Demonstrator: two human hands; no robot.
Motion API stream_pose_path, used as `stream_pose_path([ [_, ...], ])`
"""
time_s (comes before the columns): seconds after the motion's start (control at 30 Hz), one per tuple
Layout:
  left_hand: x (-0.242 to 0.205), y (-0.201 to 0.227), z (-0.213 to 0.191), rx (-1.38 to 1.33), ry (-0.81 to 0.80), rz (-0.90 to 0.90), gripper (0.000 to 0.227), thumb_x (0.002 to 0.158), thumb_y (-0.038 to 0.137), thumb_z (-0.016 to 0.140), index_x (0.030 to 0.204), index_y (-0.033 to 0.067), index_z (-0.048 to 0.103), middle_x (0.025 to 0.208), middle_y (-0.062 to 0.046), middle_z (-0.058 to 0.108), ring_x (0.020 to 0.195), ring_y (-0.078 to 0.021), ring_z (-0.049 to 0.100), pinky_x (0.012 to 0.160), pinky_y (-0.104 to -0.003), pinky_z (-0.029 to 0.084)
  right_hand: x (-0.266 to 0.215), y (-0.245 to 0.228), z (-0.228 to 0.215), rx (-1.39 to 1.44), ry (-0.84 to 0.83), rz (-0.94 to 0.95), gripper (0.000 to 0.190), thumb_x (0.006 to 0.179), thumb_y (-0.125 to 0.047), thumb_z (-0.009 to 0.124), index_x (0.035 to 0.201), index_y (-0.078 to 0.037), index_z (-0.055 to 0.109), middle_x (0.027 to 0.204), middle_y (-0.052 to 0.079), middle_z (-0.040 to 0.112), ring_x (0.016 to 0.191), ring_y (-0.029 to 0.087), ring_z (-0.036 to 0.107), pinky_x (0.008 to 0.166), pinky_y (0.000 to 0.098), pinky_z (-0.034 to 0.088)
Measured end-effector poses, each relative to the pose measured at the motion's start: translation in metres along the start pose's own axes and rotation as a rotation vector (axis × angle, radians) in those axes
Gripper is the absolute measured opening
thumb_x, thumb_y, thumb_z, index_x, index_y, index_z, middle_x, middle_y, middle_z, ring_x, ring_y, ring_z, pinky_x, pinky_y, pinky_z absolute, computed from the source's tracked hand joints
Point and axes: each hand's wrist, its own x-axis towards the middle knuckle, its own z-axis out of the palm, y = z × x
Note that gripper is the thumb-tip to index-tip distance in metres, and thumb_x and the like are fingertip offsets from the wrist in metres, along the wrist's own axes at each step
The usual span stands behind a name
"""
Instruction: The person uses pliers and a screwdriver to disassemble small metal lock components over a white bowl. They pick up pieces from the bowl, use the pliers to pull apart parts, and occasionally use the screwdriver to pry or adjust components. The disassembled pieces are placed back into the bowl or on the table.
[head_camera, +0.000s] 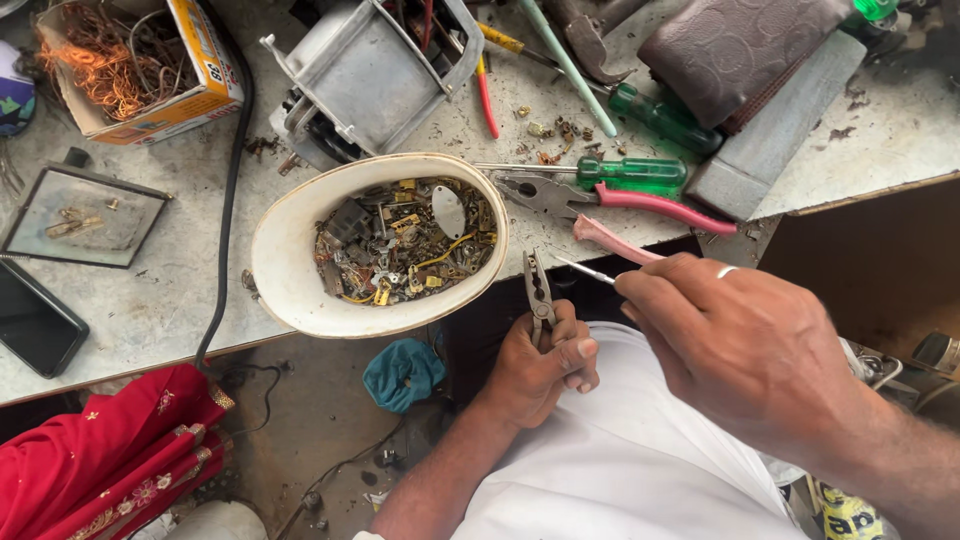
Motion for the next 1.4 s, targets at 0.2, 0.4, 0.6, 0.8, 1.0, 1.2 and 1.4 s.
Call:
stream_pose_path([
  [0.2, -0.009, 0.011, 0.010, -0.101, -0.023, -0.063, 0.042, 0.097, 0.016, 0.077, 0.082, 0.0189, 0.038, 0.069, 0.004, 0.043, 0.064, -0.0111, 0.046, 0.061, -0.032, 0.044, 0.002, 0.003, 0.004, 0.052, 0.028, 0.003, 0.034, 0.077, -0.009, 0.078, 0.110, -0.006, 0.071, 0.102, 0.012, 0.066, 0.072, 0.025, 0.068, 0.058, 0.0380, 0.055],
  [0.4, -0.011, 0.017, 0.019, -0.093, 0.008, -0.079, 0.039, 0.097, 0.019, 0.075, 0.083, 0.0188, 0.038, 0.070, 0.002, 0.045, 0.065, -0.0100, 0.045, 0.062, -0.031, 0.043, 0.002, 0.006, 0.012, 0.079, 0.110, 0.002, 0.028, 0.082, -0.008, 0.080, 0.108, -0.006, 0.070, 0.101, 0.009, 0.065, 0.077, 0.022, 0.068, 0.061, 0.0353, 0.056],
  [0.6, -0.012, 0.017, 0.019, -0.067, 0.033, -0.072, 0.038, 0.097, 0.015, 0.072, 0.082, 0.0181, 0.038, 0.070, 0.003, 0.045, 0.065, -0.0096, 0.044, 0.061, -0.030, 0.043, -0.001, 0.006, 0.021, 0.073, 0.129, 0.084, 0.026, 0.083, -0.007, 0.080, 0.108, -0.008, 0.071, 0.100, 0.008, 0.065, 0.073, 0.022, 0.067, 0.061, 0.0346, 0.055],
  [0.8, -0.008, 0.010, 0.012, 0.031, 0.050, -0.024, 0.039, 0.097, 0.013, 0.072, 0.081, 0.0175, 0.037, 0.070, 0.003, 0.044, 0.064, -0.0096, 0.044, 0.059, -0.030, 0.042, -0.004, 0.011, 0.029, 0.033, 0.172, 0.102, 0.026, 0.083, -0.007, 0.080, 0.109, -0.008, 0.073, 0.101, 0.007, 0.066, 0.077, 0.022, 0.067, 0.064, 0.0353, 0.054],
  [1.0, 0.001, 0.004, 0.000, 0.193, 0.076, 0.033, 0.041, 0.094, 0.014, 0.075, 0.079, 0.0181, 0.037, 0.069, 0.002, 0.045, 0.063, -0.0108, 0.049, 0.059, -0.030, 0.046, 0.000, 0.016, 0.030, 0.003, 0.307, 0.046, 0.021, 0.092, -0.009, 0.082, 0.112, -0.009, 0.073, 0.109, 0.006, 0.069, 0.095, 0.024, 0.069, 0.073, 0.0337, 0.055],
  [1.2, 0.010, 0.009, -0.019, 0.386, 0.050, 0.031, 0.043, 0.090, 0.014, 0.079, 0.073, 0.0169, 0.039, 0.066, 0.000, 0.051, 0.065, -0.0131, 0.056, 0.062, -0.031, 0.051, 0.011, 0.023, 0.029, -0.100, 0.414, 0.006, 0.022, 0.089, -0.003, 0.084, 0.108, -0.007, 0.074, 0.104, 0.005, 0.070, 0.087, 0.023, 0.066, 0.075, 0.0355, 0.052],
  [1.4, 0.019, 0.012, -0.035, 0.404, -0.076, 0.088, 0.048, 0.087, 0.016, 0.084, 0.071, 0.0159, 0.039, 0.065, -0.002, 0.053, 0.064, -0.0149, 0.059, 0.063, -0.033, 0.054, 0.022, 0.031, 0.030, -0.139, 0.452, -0.006, 0.019, 0.093, -0.003, 0.085, 0.106, -0.007, 0.072, 0.105, 0.005, 0.069, 0.091, 0.024, 0.065, 0.079, 0.0383, 0.051],
])
